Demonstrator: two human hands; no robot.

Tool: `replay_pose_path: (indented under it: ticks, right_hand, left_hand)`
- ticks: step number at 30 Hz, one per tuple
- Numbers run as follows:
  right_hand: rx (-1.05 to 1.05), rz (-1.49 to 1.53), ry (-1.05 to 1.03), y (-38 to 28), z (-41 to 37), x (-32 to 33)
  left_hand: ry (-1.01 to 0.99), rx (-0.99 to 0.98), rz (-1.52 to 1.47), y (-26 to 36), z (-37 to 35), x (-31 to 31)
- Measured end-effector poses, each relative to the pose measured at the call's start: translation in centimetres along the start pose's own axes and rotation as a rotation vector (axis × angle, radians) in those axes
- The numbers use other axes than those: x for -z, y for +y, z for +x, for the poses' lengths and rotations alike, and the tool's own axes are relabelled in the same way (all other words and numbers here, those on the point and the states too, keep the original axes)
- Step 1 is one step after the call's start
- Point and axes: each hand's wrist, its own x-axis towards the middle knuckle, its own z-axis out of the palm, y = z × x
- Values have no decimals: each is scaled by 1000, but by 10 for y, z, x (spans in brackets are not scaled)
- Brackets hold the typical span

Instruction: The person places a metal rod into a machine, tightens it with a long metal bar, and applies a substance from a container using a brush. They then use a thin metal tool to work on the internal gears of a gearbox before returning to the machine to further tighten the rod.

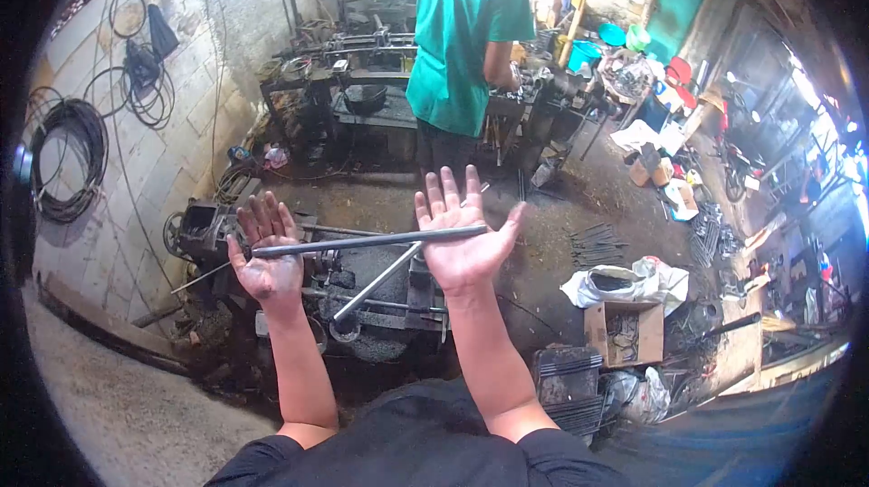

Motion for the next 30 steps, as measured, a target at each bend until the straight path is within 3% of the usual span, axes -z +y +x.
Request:
replay_pose_path:
  ticks: [9,16,18,23,30]
  right_hand:
    - [-43,-49,-153,4,-3,-13]
    - [-79,-51,-107,-11,-7,-11]
    - [-24,-26,12,-20,-4,-7]
    - [-75,233,-122,-51,-1,30]
    - [-105,132,-135,-59,-14,37]
  left_hand:
    - [13,-37,-104,2,-5,-3]
    - [96,-19,17,-18,-14,-9]
    - [0,25,-3,-24,-17,-2]
    - [-50,109,9,-48,-31,-21]
    - [-66,-99,227,-71,-40,-24]
